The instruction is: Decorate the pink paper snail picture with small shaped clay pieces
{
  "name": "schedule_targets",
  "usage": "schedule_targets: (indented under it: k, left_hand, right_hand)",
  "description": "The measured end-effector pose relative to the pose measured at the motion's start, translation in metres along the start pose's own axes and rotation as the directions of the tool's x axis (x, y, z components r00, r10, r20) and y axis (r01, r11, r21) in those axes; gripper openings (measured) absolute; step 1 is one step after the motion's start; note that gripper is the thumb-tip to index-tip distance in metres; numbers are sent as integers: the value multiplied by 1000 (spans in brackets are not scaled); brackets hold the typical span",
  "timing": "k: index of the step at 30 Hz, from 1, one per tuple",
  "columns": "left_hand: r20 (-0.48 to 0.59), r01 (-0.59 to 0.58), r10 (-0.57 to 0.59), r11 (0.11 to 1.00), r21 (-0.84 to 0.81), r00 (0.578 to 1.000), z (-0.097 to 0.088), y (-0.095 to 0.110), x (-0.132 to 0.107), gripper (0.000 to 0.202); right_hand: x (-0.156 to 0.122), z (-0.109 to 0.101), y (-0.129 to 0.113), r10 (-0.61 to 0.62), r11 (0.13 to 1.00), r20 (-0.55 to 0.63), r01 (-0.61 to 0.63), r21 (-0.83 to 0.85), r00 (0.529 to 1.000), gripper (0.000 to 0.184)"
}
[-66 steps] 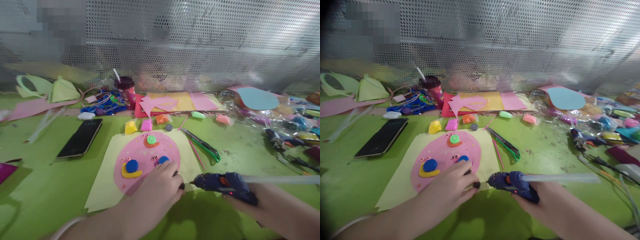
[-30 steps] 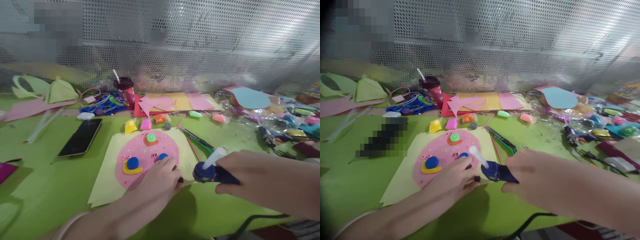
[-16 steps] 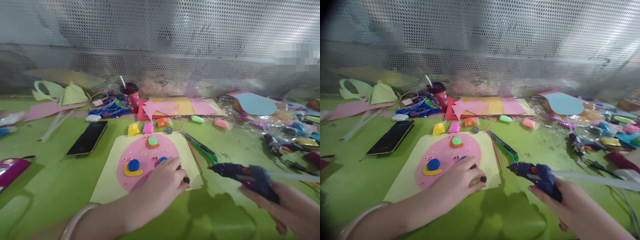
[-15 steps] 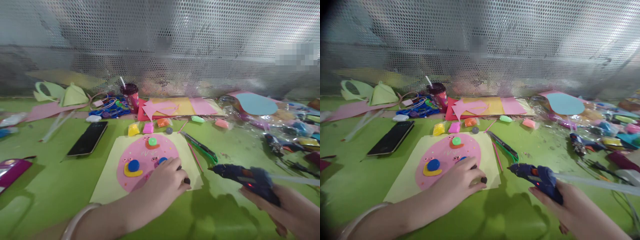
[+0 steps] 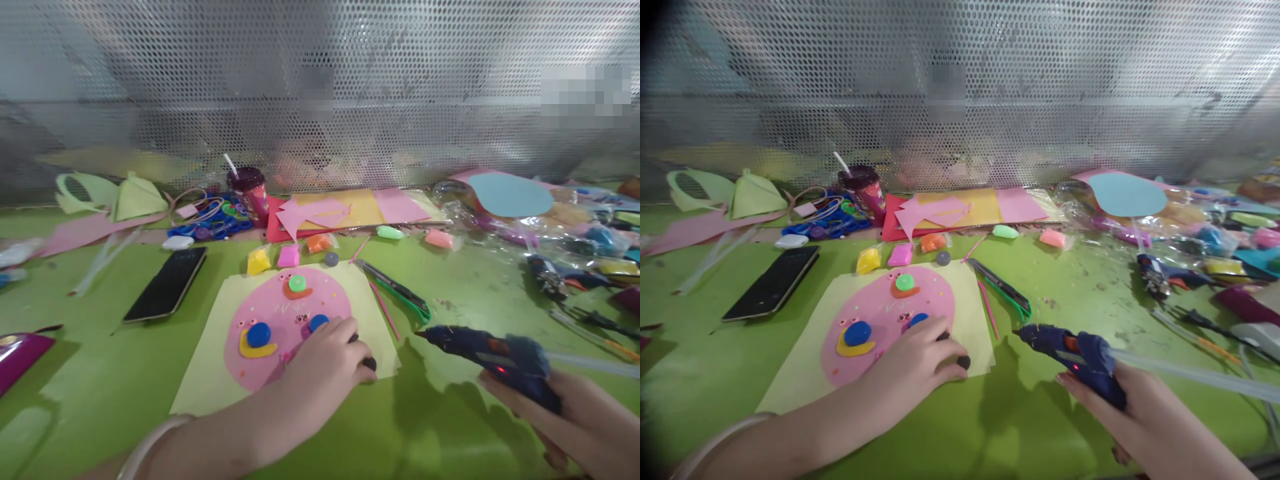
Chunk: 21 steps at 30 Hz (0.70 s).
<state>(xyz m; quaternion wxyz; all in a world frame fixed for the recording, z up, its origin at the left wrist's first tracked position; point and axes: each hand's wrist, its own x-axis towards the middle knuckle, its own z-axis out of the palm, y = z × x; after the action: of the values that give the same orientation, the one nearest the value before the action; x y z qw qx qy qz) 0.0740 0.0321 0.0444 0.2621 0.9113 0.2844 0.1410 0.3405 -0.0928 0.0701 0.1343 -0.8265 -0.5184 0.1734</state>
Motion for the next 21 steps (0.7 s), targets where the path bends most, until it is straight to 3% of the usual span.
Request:
schedule_targets:
  k: [3, 6, 13, 18, 21]
  left_hand:
    - [7, 5, -5, 1000, -20, 1000, 0, -1, -2, 10]
    - [-10, 7, -8, 1000, -27, 1000, -4, 0, -5, 10]
    - [-30, -30, 29, 999, -27, 999, -5, 3, -5, 13]
    - [-54, -52, 48, 997, -61, 997, 2, -3, 0, 12]
    - [-76, -55, 49, 995, -79, 996, 0, -5, 0, 7]
  right_hand:
    - [1, -2, 3, 87, 980, 230, -125, 157, 969, 44]
    - [0, -5, 6, 78, 969, 276, -138, 207, 958, 45]
    - [-3, -5, -4, 45, 950, 272, -125, 287, 961, 43]
    - [-3, 0, -13, 231, 904, 215, -291, 313, 949, 62]
    - [-7, -1, -17, 272, 849, 194, -330, 414, 943, 69]
